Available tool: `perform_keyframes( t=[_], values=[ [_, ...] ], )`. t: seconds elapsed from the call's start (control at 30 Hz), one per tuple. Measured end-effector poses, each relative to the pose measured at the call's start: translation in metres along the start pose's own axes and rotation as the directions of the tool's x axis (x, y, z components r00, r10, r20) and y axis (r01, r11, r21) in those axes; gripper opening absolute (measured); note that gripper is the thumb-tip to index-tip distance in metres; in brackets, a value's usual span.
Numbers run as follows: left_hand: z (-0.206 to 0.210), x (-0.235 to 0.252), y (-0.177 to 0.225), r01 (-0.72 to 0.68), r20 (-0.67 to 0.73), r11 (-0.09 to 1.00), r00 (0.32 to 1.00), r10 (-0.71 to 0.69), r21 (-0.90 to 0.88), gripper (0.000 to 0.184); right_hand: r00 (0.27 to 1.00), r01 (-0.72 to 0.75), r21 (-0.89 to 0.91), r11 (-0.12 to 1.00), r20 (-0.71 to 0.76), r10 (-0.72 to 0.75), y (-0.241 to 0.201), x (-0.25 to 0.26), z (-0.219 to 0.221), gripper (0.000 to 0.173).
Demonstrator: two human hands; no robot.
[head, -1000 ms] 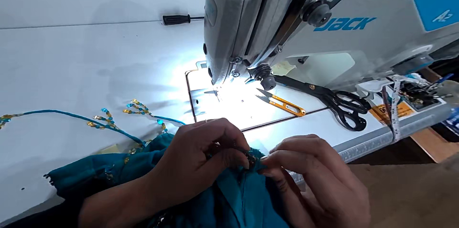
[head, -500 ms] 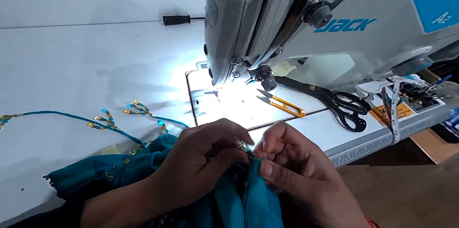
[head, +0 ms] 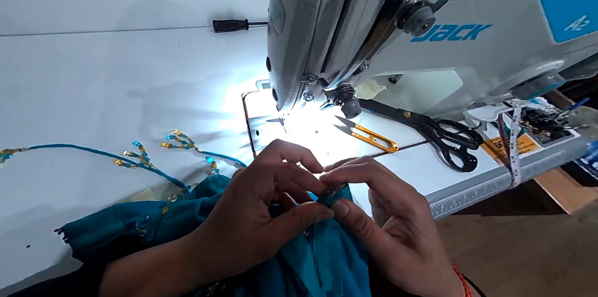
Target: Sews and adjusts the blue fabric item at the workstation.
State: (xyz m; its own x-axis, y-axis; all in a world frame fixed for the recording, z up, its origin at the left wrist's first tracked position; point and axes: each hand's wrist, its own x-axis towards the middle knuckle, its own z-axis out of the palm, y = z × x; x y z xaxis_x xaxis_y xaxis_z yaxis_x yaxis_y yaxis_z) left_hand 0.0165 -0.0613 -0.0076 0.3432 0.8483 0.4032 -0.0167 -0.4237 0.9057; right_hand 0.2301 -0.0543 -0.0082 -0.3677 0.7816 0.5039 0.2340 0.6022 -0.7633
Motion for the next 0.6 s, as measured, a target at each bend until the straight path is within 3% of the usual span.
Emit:
perform_keyframes(
  t=[0.17,0.27,0.3,0.33,0.4,0.47,0.53,0.6],
  values=[
    [-0.013,0.006,0.004,0.137,0.112,0.99,0.984,-0.14,0.04,0.03,0.998,-0.06,0.177,0.982,-0.008,0.062,0.0,0.0,-0.008,0.011],
    [-0.031,0.009,0.0,0.253,0.344,0.962,0.917,-0.204,-0.101,0.067,0.992,-0.128,0.315,0.94,0.037,0.123,0.003,-0.001,-0.012,0.011],
    [-0.036,0.01,-0.004,0.278,0.408,0.951,0.89,-0.203,-0.135,0.07,0.99,-0.139,0.346,0.928,0.035,0.136,0.005,-0.001,-0.012,0.011],
    [-0.039,0.011,-0.007,0.292,0.452,0.945,0.87,-0.198,-0.148,0.066,0.99,-0.14,0.374,0.917,0.023,0.142,0.006,-0.002,-0.013,0.012],
    [-0.042,0.015,-0.003,0.331,0.48,0.935,0.845,-0.236,-0.124,0.038,0.989,-0.127,0.406,0.905,-0.012,0.144,0.008,-0.002,-0.013,0.015],
    [-0.047,0.019,0.003,0.28,0.474,0.96,0.848,-0.237,-0.023,0.022,0.99,-0.11,0.414,0.904,-0.038,0.138,0.008,-0.003,-0.013,0.018],
    [-0.05,0.022,0.005,0.126,0.436,0.989,0.887,-0.149,0.082,0.022,0.99,-0.1,0.405,0.909,-0.052,0.132,0.008,-0.003,-0.013,0.019],
    [-0.052,0.026,0.01,0.099,0.349,0.989,0.928,-0.131,0.11,0.033,0.99,-0.081,0.378,0.922,-0.077,0.118,0.008,-0.003,-0.012,0.019]
  ],
)
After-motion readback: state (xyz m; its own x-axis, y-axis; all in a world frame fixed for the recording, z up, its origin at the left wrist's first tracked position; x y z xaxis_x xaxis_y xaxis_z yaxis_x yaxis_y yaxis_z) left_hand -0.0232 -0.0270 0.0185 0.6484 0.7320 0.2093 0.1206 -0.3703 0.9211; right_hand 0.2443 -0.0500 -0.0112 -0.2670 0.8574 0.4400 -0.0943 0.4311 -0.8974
